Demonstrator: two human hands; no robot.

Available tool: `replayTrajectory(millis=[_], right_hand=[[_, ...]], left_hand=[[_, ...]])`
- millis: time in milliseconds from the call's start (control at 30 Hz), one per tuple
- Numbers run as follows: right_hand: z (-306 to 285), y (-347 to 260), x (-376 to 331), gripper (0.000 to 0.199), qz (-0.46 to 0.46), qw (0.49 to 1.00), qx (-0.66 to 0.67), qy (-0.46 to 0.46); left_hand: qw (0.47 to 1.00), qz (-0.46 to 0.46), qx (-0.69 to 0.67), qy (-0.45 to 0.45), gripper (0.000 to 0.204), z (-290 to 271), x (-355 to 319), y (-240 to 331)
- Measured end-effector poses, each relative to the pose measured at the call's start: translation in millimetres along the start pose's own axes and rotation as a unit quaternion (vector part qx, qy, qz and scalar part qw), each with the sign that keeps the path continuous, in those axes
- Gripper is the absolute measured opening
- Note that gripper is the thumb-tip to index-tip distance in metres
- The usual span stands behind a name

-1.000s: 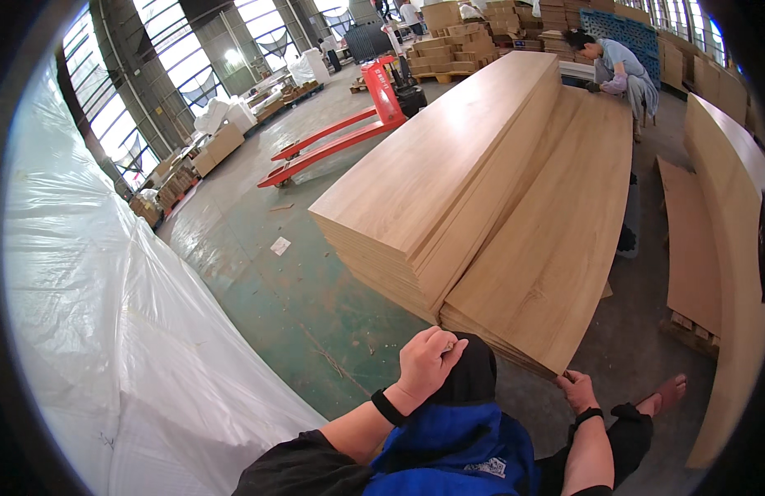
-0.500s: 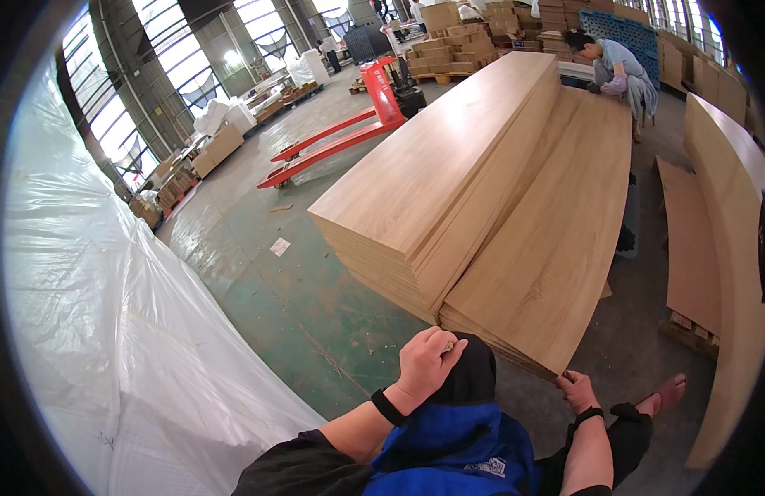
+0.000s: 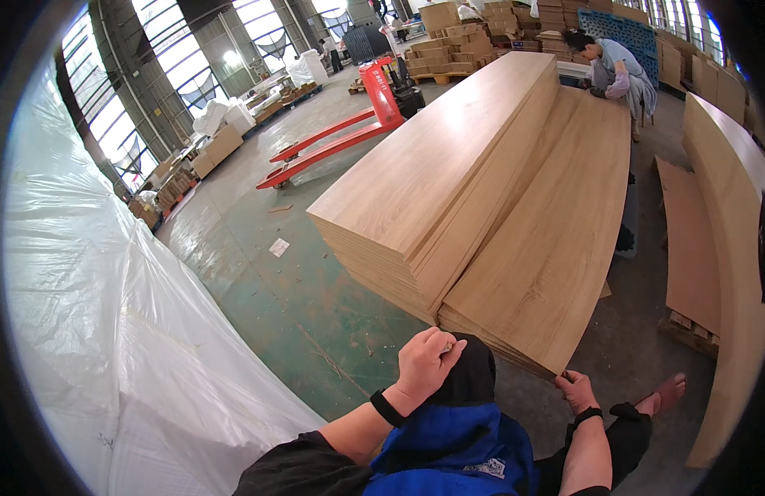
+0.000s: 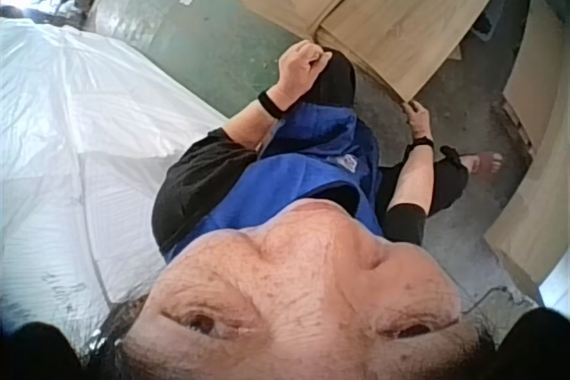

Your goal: Marking and inspecting wood panels using a marker and a scraper tool on a factory floor.

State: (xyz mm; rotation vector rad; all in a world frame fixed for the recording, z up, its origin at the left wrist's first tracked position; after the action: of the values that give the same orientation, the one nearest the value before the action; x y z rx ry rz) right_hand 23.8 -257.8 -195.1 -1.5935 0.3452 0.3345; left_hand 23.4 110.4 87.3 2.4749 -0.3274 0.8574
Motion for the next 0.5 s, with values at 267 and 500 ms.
replayTrajectory(millis=[267,500], right_hand=[[3,-7,-3,0.032,-0.008,1.000,0.003,-0.006],[5,-11,-5,0.030,0.005,1.000,0.029,0.004]], left_hand=[[1.000,-0.001,0.010,0.003,0.022,0,0,1],[1.000,0.000,0.003,0.004,0.021,-1,0,1]])
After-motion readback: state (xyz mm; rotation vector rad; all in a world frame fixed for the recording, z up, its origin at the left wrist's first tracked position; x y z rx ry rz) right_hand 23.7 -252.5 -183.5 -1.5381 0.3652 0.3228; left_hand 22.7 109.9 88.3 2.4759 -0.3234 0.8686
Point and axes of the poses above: each hand's wrist, its own x-axis towards the middle knuckle, its own z-axis out of the palm, y = z × x, the point moved 5 cm from there along x, towards the middle knuckle, and after that the axes turned 11 degrees about x, right-handed, at the moved point
